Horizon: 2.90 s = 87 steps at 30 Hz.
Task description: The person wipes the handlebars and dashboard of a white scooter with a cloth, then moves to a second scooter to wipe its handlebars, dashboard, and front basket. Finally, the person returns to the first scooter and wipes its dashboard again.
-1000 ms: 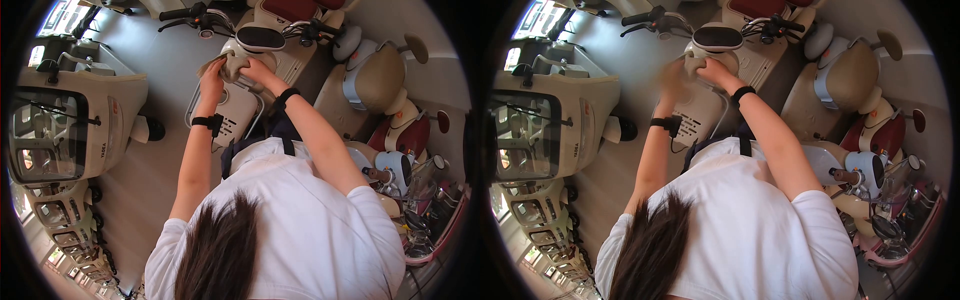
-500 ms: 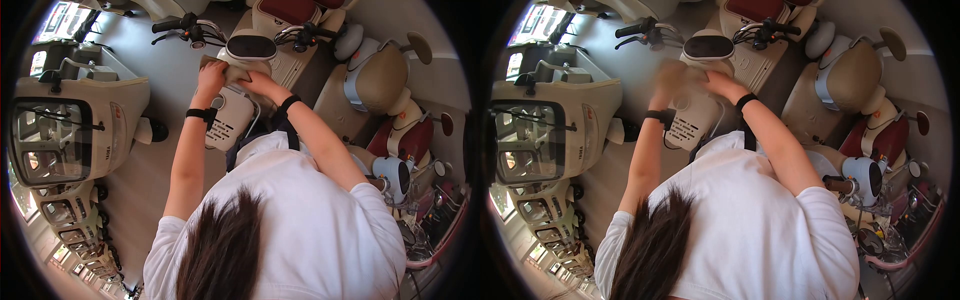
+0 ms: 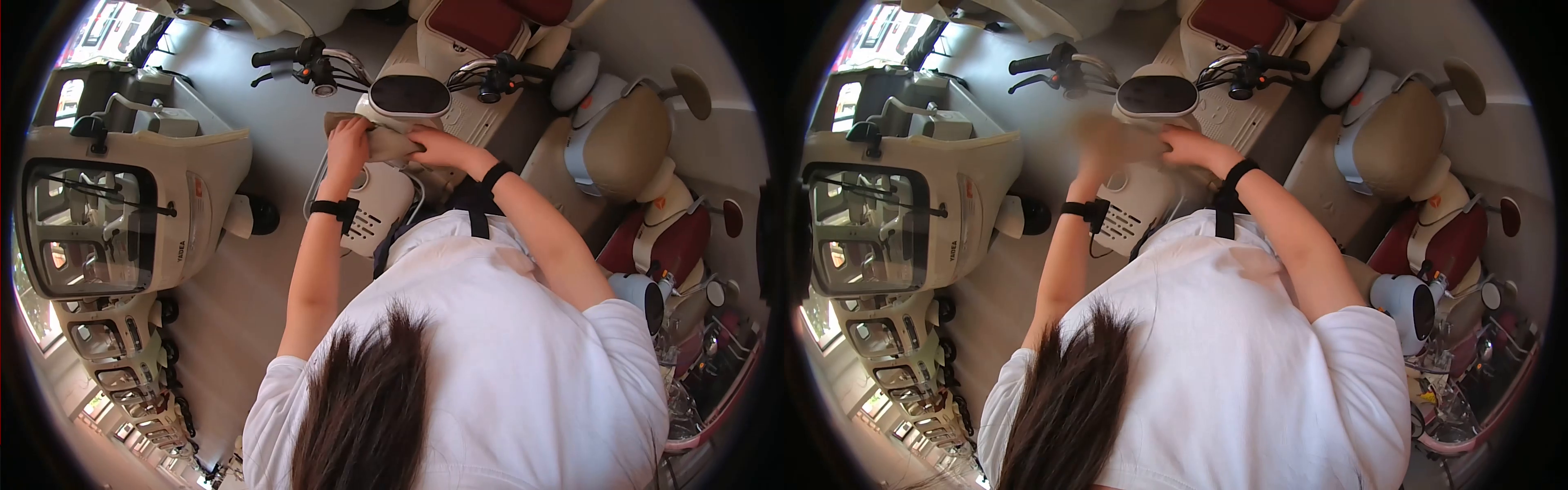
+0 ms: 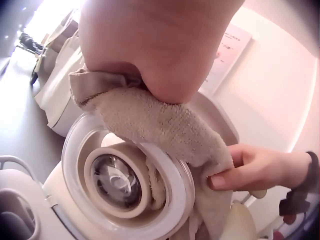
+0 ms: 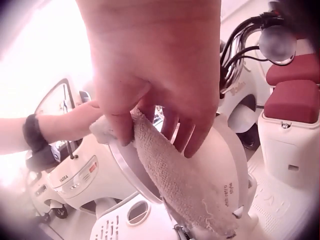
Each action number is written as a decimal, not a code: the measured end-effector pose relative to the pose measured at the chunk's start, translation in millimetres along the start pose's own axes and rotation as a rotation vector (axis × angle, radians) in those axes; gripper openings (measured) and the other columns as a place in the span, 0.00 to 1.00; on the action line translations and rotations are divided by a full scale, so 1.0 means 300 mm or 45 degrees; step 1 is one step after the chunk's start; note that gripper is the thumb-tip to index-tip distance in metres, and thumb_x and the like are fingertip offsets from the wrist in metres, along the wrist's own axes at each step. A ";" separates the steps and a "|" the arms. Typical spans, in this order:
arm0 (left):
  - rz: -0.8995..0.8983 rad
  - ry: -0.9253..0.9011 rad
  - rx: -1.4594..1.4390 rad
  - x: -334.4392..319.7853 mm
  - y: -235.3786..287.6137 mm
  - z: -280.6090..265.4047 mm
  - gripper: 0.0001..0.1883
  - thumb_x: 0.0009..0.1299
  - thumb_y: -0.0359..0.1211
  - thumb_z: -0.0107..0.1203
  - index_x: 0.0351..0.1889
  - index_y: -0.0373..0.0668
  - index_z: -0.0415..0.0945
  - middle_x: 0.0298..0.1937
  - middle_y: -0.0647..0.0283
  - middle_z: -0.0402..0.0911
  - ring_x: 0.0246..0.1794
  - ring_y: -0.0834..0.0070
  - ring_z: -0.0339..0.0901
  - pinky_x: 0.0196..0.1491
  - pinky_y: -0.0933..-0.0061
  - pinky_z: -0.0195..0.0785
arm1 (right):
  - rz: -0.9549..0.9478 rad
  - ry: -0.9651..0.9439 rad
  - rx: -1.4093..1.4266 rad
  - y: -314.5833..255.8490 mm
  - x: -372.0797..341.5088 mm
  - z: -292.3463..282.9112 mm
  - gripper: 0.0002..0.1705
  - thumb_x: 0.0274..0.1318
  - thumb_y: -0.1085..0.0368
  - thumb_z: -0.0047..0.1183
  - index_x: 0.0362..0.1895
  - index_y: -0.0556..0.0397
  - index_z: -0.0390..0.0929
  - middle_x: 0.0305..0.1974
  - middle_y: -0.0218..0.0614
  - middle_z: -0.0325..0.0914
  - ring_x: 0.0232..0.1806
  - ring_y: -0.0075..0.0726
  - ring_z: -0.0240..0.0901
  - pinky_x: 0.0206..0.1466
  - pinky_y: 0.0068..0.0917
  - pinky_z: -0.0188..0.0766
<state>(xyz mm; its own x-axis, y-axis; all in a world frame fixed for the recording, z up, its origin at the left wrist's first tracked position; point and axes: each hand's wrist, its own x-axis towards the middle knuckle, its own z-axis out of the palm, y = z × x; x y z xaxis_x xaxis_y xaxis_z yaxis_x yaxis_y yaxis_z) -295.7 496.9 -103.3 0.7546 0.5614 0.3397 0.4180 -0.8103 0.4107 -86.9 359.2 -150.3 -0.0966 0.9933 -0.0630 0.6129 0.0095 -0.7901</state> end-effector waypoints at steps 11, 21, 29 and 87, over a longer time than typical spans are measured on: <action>-0.740 -0.502 -0.742 0.080 -0.408 0.215 0.15 0.73 0.33 0.48 0.47 0.39 0.84 0.35 0.55 0.86 0.38 0.65 0.83 0.46 0.63 0.73 | -0.051 0.063 0.167 -0.265 0.159 -0.056 0.30 0.60 0.50 0.58 0.55 0.63 0.74 0.51 0.63 0.80 0.55 0.62 0.78 0.60 0.47 0.73; 0.081 -0.338 -0.003 0.129 0.048 -0.020 0.08 0.63 0.32 0.55 0.35 0.44 0.85 0.34 0.53 0.85 0.41 0.56 0.84 0.47 0.53 0.75 | 0.001 -0.042 0.229 -0.180 0.014 -0.114 0.35 0.55 0.47 0.64 0.62 0.54 0.78 0.63 0.53 0.73 0.62 0.58 0.74 0.64 0.46 0.71; 0.364 -0.399 0.405 0.067 0.211 0.003 0.06 0.62 0.31 0.56 0.36 0.45 0.82 0.36 0.63 0.84 0.44 0.63 0.81 0.51 0.61 0.71 | 0.258 -0.104 0.008 -0.179 -0.018 -0.081 0.28 0.50 0.58 0.63 0.58 0.47 0.81 0.54 0.46 0.75 0.58 0.56 0.74 0.61 0.46 0.73; -1.310 -0.081 -2.044 -0.256 -0.181 0.192 0.26 0.82 0.43 0.46 0.75 0.45 0.62 0.70 0.59 0.72 0.65 0.67 0.76 0.65 0.63 0.72 | -0.014 -0.001 0.091 -0.330 0.055 0.052 0.45 0.57 0.79 0.51 0.80 0.43 0.56 0.81 0.41 0.49 0.81 0.49 0.50 0.81 0.45 0.57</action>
<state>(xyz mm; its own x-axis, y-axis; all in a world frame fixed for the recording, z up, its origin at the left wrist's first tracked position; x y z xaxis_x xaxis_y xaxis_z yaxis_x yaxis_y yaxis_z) -347.1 488.2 -200.5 0.5856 0.6188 -0.5237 -0.1148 0.7028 0.7021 -161.3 372.7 -82.7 -0.1035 0.9932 -0.0541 0.5543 0.0125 -0.8322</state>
